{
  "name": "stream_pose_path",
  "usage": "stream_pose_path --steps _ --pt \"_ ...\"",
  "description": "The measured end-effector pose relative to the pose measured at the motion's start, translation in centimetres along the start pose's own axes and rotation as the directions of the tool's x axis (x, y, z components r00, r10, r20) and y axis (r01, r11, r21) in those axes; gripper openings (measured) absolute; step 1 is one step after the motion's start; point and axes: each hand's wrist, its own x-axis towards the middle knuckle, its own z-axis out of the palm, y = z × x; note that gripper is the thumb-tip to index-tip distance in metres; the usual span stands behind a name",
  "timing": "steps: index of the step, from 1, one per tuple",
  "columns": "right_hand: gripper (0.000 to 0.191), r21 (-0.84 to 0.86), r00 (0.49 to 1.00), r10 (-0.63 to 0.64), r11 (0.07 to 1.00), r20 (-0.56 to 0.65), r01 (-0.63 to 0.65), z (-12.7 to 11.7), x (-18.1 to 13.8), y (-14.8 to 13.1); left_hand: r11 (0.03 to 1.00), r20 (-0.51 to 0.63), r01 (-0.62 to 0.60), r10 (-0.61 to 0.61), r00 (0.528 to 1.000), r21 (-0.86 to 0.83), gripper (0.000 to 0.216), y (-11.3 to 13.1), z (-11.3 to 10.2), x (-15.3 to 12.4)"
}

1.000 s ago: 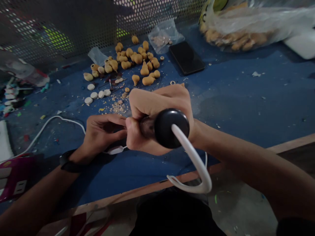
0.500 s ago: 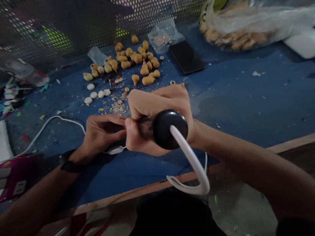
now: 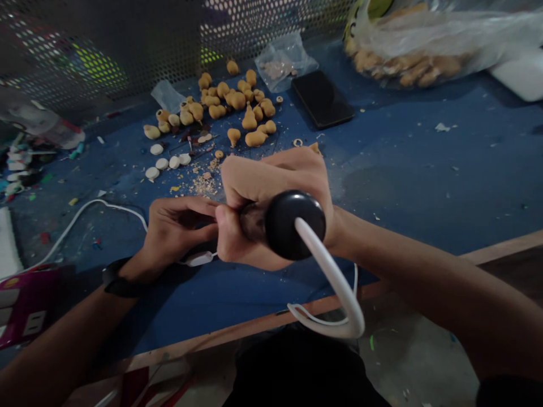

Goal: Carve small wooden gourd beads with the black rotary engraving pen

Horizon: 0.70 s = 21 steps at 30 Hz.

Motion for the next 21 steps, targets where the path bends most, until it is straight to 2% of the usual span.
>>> stream_pose_path --steps 8,15,21 --pt "0.031 -0.010 1.000 -0.005 1.000 0.030 0.005 -0.38 0.05 -0.44 0.999 -0.017 0.039 -0.038 0.999 0.015 0.038 0.36 0.11 0.08" --pt "0.031 -0.006 0.999 -0.008 1.000 0.037 0.008 -0.33 -0.33 -0.09 0.999 -0.034 0.019 -0.020 0.999 -0.045 0.037 0.50 0.36 0.26" --pt "0.029 0.024 0.999 -0.031 0.999 0.022 0.030 -0.14 -0.13 -0.06 0.997 -0.030 0.078 -0.078 0.997 0.021 0.040 0.76 0.29 0.19"
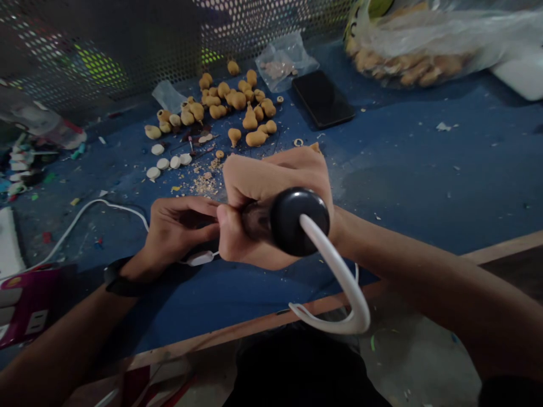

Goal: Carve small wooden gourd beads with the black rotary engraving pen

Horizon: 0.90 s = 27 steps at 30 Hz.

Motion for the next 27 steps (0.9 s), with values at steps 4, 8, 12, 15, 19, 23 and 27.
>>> stream_pose_path --steps 4,8,12,15,19,23,27 --pt "0.028 -0.010 0.999 0.004 1.000 -0.032 -0.005 0.17 0.11 0.05 1.000 0.001 -0.006 0.006 1.000 -0.013 0.039 -0.12 -0.05 0.06" --pt "0.028 -0.015 0.999 -0.021 1.000 -0.032 0.021 0.09 0.21 0.04 0.999 -0.006 -0.031 0.030 1.000 -0.033 0.037 -0.21 -0.02 0.15" --pt "0.032 -0.024 0.999 0.030 0.999 -0.016 -0.030 -0.01 0.10 -0.16 0.999 0.004 -0.031 0.031 1.000 -0.040 0.038 -0.05 0.03 0.15" --pt "0.032 -0.012 0.999 0.027 1.000 -0.021 -0.027 0.00 -0.13 -0.28 1.000 0.016 0.004 -0.004 1.000 -0.003 0.036 0.06 0.01 0.02" --pt "0.032 -0.029 0.999 0.037 0.999 0.001 -0.037 -0.06 -0.31 -0.31 1.000 0.014 -0.017 0.017 1.000 0.005 0.031 -0.06 -0.08 -0.07" --pt "0.030 -0.023 1.000 0.019 1.000 -0.009 -0.019 -0.03 -0.29 -0.34 0.999 0.007 -0.048 0.048 0.999 -0.017 0.032 -0.32 -0.09 -0.02" --pt "0.029 -0.061 0.999 0.037 0.997 -0.032 -0.039 0.18 -0.31 -0.39 0.999 -0.006 -0.045 0.045 0.999 -0.018 0.032 -0.49 -0.05 -0.08"
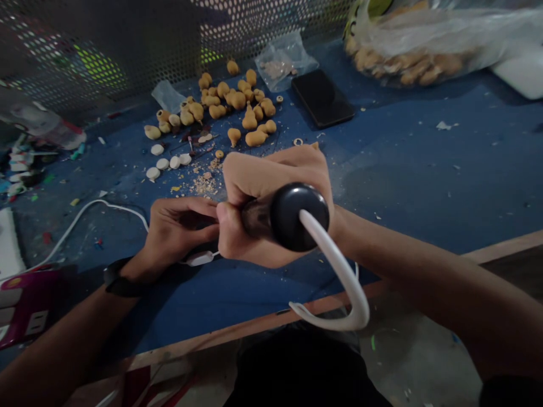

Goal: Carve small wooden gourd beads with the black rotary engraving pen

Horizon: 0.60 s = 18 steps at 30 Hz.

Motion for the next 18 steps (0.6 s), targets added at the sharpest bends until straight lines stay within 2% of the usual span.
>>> stream_pose_path --steps 11,18 --pt "0.026 -0.045 1.000 -0.005 0.999 -0.017 0.004 0.01 -0.05 -0.02 1.000 0.004 0.003 -0.003 1.000 0.009 0.028 0.35 0.13 -0.08" --pt "0.026 -0.015 1.000 0.014 1.000 0.008 -0.014 -0.14 -0.05 -0.10 0.999 0.010 -0.029 0.030 1.000 -0.028 0.028 0.28 0.16 0.11"
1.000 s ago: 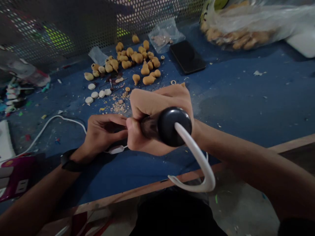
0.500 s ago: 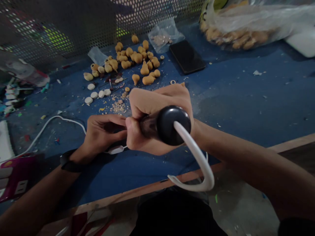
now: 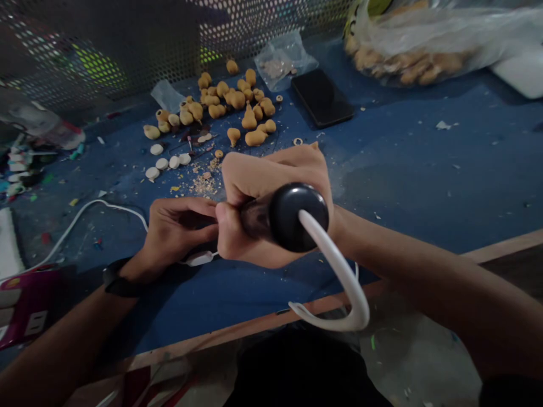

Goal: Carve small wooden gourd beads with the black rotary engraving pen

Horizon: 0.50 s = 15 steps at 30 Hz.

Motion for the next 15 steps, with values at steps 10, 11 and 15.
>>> stream_pose_path --steps 10,11,15 --pt "0.029 -0.021 1.000 0.005 1.000 0.003 -0.005 -0.03 0.03 -0.13 0.999 0.023 -0.044 0.045 0.999 -0.029 0.030 -0.26 -0.14 -0.01" --pt "0.029 -0.023 1.000 0.009 1.000 0.006 -0.009 -0.04 0.04 -0.11 0.998 0.026 -0.053 0.054 0.998 -0.032 0.030 -0.26 -0.16 0.00" --pt "0.029 -0.028 1.000 -0.013 1.000 -0.002 0.013 -0.06 0.09 0.04 1.000 0.023 -0.008 0.007 1.000 0.011 0.029 -0.05 -0.19 -0.11"
